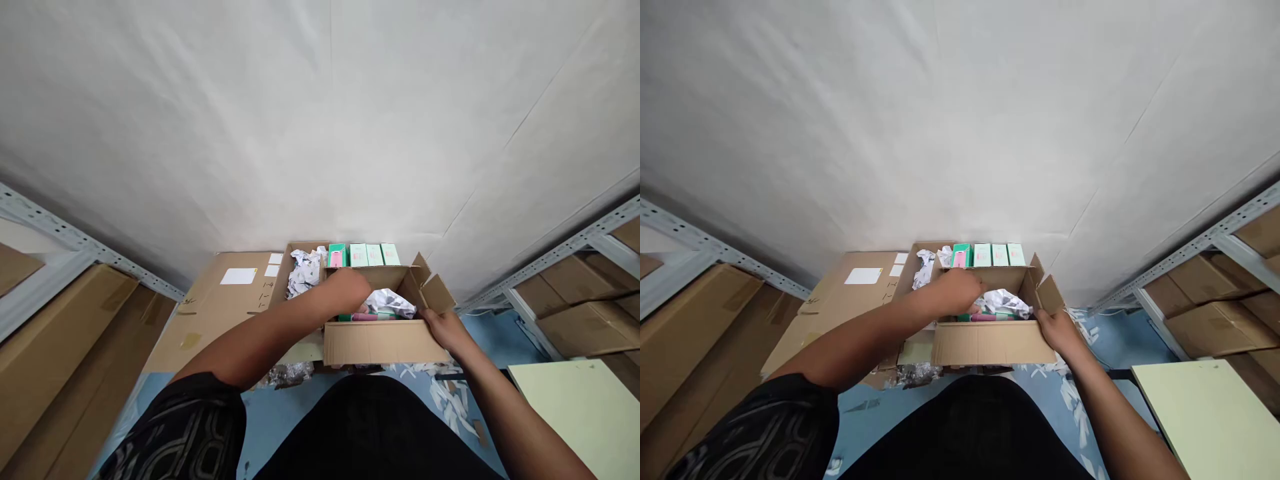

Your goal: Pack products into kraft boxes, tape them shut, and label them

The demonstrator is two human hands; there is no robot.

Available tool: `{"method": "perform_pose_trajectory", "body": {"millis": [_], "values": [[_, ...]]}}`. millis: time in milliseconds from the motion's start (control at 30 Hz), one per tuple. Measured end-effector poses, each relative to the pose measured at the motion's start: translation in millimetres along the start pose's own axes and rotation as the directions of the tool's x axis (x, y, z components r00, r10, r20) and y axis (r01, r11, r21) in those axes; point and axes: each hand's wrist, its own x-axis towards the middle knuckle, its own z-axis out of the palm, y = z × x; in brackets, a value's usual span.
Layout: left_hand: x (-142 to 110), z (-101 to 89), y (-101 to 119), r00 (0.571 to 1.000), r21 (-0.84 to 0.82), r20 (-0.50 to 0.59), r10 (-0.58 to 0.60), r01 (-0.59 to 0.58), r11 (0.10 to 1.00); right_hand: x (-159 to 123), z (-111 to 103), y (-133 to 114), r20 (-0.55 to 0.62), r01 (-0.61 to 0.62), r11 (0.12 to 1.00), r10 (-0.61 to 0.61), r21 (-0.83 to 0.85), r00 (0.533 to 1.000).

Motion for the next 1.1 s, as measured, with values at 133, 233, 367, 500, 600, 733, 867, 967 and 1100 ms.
{"method": "perform_pose_trajectory", "body": {"millis": [133, 233, 367, 500, 600, 733, 867, 967, 1100], "values": [[-46.1, -12.1, -3.7, 0.966, -0.077, -0.238, 0.102, -0.124, 0.989, -3.0, 1.4, 0.9, -0.032, 0.008, 0.998, -0.006, 0.055, 0.999], [-90.2, 2.1, -11.7, 0.813, -0.183, -0.579, -0.066, -0.05, 0.982, -6.6, 0.0, 0.7, -0.054, 0.02, 0.997, -0.016, 0.08, 0.998], [-114.0, 52.1, -26.7, 0.673, -0.602, -0.599, -0.434, -0.021, 0.798, -16.5, -3.8, -4.5, -0.073, 0.005, 0.996, 0.001, 0.093, 0.997], [-104.0, 77.9, -32.1, 0.826, -0.755, -0.399, -0.398, -0.05, 0.654, -34.0, -6.7, -14.7, -0.139, -0.023, 0.995, 0.037, 0.1, 0.99], [-95.5, 75.5, -34.2, 0.845, -0.748, -0.366, -0.391, -0.017, 0.664, -49.0, -8.8, -21.5, -0.172, -0.019, 0.994, 0.038, 0.107, 0.984], [-86.0, 69.8, -36.5, 0.839, -0.742, -0.323, -0.437, 0.062, 0.668, -67.6, -15.2, -24.3, -0.214, -0.059, 0.991, 0.083, 0.119, 0.973], [-72.7, 63.9, -15.7, 0.816, -0.712, -0.38, -0.435, 0.043, 0.701, -86.0, -33.2, -17.3, -0.214, -0.133, 0.977, 0.167, 0.165, 0.962], [-57.0, 59.0, 20.1, 0.817, -0.66, -0.421, -0.394, 0.022, 0.751, -102.0, -57.9, -0.3, -0.28, -0.143, 0.97, 0.195, 0.196, 0.94], [-22.8, 67.4, 81.7, 0.875, -0.608, -0.387, -0.291, -0.004, 0.794, -131.5, -98.8, 47.6, -0.395, -0.163, 0.95, 0.262, 0.266, 0.881]]}}
